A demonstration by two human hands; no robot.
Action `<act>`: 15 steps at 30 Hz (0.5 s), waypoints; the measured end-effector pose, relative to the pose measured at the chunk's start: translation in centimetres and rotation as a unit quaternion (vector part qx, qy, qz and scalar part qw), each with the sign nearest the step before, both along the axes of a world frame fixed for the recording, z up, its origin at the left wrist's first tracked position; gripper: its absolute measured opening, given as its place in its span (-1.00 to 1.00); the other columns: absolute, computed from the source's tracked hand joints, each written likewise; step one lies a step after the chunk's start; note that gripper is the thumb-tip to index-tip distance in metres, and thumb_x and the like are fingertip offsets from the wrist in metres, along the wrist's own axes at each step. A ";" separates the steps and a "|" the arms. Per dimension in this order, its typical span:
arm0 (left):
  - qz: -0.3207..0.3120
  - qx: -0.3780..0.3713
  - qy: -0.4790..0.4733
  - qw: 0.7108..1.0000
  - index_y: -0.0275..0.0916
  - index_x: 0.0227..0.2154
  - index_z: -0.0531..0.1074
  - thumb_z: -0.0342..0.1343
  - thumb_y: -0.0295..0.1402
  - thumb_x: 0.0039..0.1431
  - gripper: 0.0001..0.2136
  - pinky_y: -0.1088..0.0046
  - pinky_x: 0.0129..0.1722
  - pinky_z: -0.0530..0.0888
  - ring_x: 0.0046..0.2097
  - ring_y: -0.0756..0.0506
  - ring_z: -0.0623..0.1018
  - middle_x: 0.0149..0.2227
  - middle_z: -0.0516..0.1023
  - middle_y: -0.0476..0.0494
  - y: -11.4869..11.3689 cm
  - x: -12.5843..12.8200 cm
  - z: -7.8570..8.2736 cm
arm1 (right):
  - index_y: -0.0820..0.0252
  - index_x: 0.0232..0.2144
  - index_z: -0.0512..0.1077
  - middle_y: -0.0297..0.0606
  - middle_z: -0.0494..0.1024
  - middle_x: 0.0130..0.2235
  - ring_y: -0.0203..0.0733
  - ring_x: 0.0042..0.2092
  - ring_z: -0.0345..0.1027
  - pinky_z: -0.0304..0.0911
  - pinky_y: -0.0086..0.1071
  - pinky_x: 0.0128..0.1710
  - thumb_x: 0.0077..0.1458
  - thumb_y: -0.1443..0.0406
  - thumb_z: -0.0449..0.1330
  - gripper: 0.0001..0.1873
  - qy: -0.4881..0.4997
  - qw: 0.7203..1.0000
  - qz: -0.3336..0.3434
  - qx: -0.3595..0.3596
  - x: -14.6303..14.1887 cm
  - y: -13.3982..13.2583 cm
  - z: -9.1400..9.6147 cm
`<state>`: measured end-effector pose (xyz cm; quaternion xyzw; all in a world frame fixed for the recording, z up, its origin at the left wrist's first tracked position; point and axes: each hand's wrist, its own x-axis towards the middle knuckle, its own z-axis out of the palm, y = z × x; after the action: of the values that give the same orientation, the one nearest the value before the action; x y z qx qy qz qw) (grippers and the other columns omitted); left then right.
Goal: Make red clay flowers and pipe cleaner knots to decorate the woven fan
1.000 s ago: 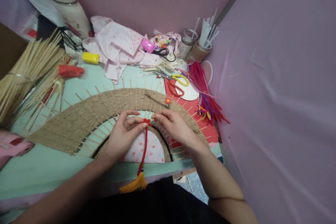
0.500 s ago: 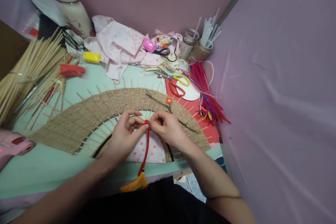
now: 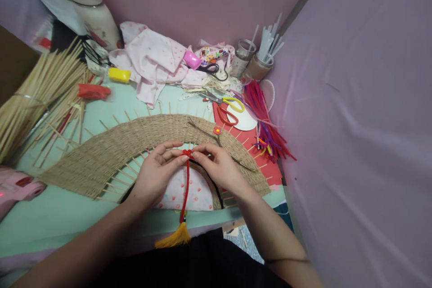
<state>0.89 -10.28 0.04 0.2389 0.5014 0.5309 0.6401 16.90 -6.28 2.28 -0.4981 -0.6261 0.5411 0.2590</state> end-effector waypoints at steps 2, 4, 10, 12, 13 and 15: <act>-0.001 -0.002 0.001 1.000 -0.25 -0.23 0.42 0.33 -0.38 -0.08 -0.69 0.43 -0.21 0.47 -0.30 -0.03 0.57 -0.39 0.60 -0.02 0.0 0.0 0.0 | 0.15 -0.32 0.52 -0.26 0.59 -0.27 -0.21 -0.24 0.45 0.32 -0.33 -0.21 0.09 0.21 0.23 -0.85 0.008 1.000 -0.014 0.021 -0.3 -0.4 -0.3; -0.004 -0.005 0.004 1.000 -0.26 -0.30 0.45 0.34 -0.38 -0.10 -0.73 0.44 -0.21 0.47 -0.30 -0.03 0.57 -0.39 0.60 -0.03 0.0 0.1 -0.1 | 0.15 -0.35 0.53 -0.25 0.58 -0.28 -0.21 -0.25 0.44 0.32 -0.35 -0.24 0.08 0.25 0.25 -0.89 0.009 0.998 -0.034 0.058 -0.5 -0.7 -0.4; -0.025 -0.022 0.005 0.999 -0.28 -0.44 0.50 0.34 -0.41 -0.13 -0.84 0.47 -0.24 0.45 -0.34 0.00 0.54 -0.44 0.57 -0.02 0.1 0.2 -0.6 | 0.15 -0.38 0.52 -0.26 0.56 -0.34 -0.22 -0.29 0.43 0.32 -0.36 -0.27 0.12 0.28 0.22 -0.91 -0.026 0.992 -0.035 0.117 -0.7 -1.1 -0.3; -0.019 -0.012 0.022 0.999 -0.27 -0.47 0.50 0.34 -0.41 -0.13 -0.86 0.47 -0.25 0.45 -0.35 0.00 0.53 -0.45 0.56 -0.01 0.1 0.1 -0.7 | 0.16 -0.38 0.52 -0.26 0.57 -0.34 -0.22 -0.30 0.44 0.33 -0.37 -0.27 0.12 0.27 0.22 -0.90 -0.032 0.992 -0.041 0.115 -0.8 -1.3 -0.3; -0.019 -0.005 0.034 0.999 -0.26 -0.48 0.50 0.33 -0.41 -0.13 -0.87 0.46 -0.25 0.45 -0.34 -0.01 0.53 -0.45 0.56 0.00 0.1 0.0 -0.7 | 0.16 -0.37 0.52 -0.26 0.58 -0.34 -0.22 -0.30 0.45 0.33 -0.37 -0.27 0.12 0.26 0.22 -0.89 -0.035 0.992 -0.045 0.114 -0.8 -1.4 -0.4; -0.024 0.007 0.056 0.998 -0.25 -0.48 0.50 0.31 -0.41 -0.10 -0.89 0.45 -0.25 0.45 -0.34 -0.02 0.53 -0.45 0.56 0.00 0.0 0.0 -0.7 | 0.16 -0.37 0.52 -0.25 0.58 -0.34 -0.22 -0.31 0.45 0.34 -0.37 -0.28 0.12 0.27 0.21 -0.89 -0.045 0.991 -0.049 0.119 -0.8 -1.6 -0.4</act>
<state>0.85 -10.25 -0.62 0.2844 0.5271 0.5047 0.6217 16.15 -7.87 1.84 -0.5173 -0.6719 0.4271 0.3139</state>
